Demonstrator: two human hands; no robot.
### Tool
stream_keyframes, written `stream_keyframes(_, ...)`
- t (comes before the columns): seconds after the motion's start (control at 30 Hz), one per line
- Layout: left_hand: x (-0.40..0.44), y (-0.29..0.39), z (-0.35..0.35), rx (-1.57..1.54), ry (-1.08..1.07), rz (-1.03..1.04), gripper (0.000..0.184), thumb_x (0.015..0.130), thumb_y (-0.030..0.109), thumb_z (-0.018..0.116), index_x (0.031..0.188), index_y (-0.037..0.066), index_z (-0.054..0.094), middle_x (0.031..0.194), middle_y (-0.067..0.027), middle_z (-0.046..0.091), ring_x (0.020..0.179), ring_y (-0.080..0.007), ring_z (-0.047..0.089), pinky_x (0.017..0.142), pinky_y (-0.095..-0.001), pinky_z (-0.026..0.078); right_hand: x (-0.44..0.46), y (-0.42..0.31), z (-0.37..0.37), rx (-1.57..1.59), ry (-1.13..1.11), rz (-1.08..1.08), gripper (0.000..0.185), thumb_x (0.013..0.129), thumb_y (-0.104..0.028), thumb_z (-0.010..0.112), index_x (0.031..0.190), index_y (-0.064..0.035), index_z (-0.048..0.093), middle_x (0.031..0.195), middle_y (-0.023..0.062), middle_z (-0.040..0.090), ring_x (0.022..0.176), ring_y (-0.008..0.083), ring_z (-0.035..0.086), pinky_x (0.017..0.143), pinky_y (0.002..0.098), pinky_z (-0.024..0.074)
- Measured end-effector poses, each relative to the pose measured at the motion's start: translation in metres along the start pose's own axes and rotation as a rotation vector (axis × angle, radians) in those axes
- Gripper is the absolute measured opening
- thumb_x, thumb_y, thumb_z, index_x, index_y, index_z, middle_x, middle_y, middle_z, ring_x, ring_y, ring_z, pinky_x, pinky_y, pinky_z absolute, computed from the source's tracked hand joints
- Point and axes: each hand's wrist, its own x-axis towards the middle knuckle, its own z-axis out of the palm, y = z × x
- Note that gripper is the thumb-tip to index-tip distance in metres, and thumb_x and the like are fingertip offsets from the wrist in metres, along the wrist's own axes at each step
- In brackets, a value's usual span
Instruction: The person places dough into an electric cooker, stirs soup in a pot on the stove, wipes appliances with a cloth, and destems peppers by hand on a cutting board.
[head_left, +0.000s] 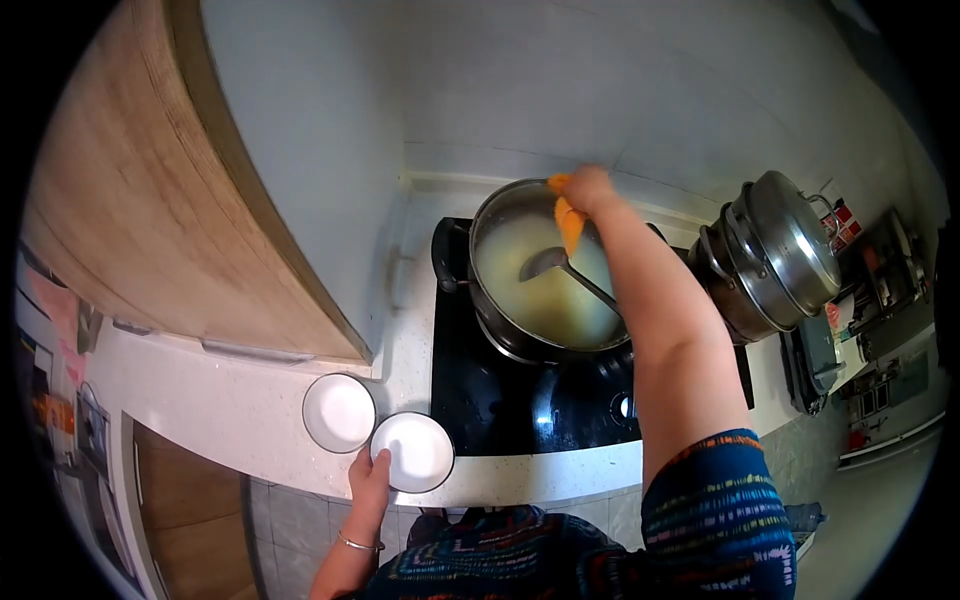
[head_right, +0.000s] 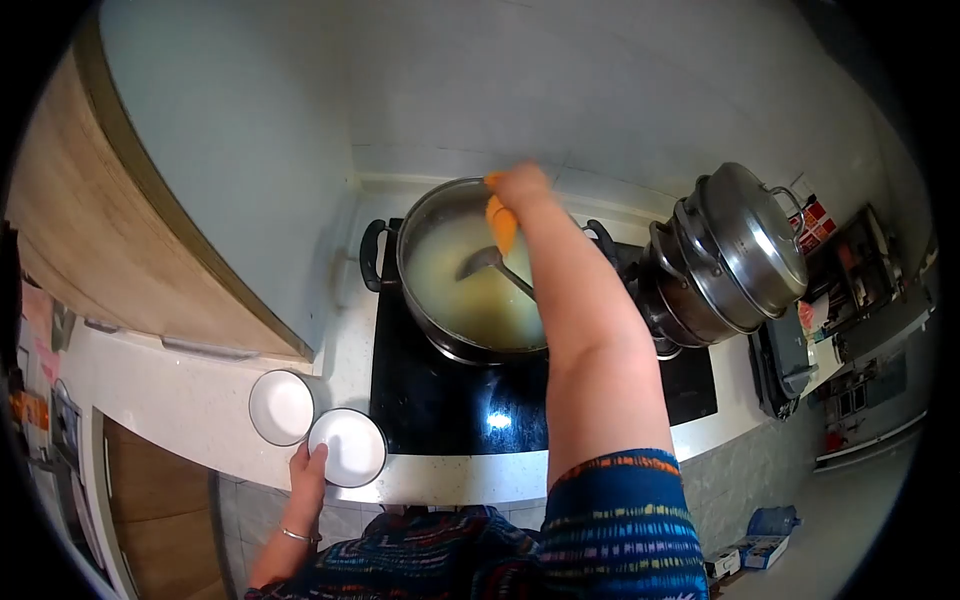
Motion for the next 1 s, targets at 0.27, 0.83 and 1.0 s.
stream_keyframes(0.27,0.001,-0.007,-0.003,-0.012,-0.014,0.051,0.029,0.082,0.013,0.052,0.102,-0.007,0.055,0.091,-0.0105,0.061,0.081,-0.014,0.055,0.074,-0.026,0.044,-0.06,-0.082,-0.041,0.639,-0.229,-0.287,0.031,0.068,-0.023,0.069,0.092,-0.0054,0.06,0.083,0.0109,0.061,0.074,0.0198,0.059,0.057,0.0315,0.0479)
stream_keyframes(0.83,-0.004,0.002,0.0,0.007,0.001,0.093,0.028,0.083,0.014,0.051,0.101,-0.008,0.054,0.091,-0.0093,0.06,0.081,-0.0129,0.054,0.075,-0.0253,0.043,-0.02,0.02,-0.032,0.115,0.126,-0.186,0.022,0.075,-0.01,0.054,0.097,-0.012,0.06,0.116,0.011,0.05,0.1,0.0288,0.052,0.079,0.0378,0.0451)
stream_keyframes(1.0,-0.003,-0.002,0.0,-0.027,-0.011,0.087,0.03,0.083,0.015,0.051,0.102,-0.008,0.054,0.093,-0.0096,0.06,0.083,-0.0133,0.054,0.077,-0.0255,0.043,-0.038,0.037,-0.037,-0.119,0.065,-0.182,0.023,0.074,-0.01,0.055,0.096,-0.0137,0.061,0.112,0.0123,0.053,0.099,0.0286,0.054,0.077,0.0371,0.0463)
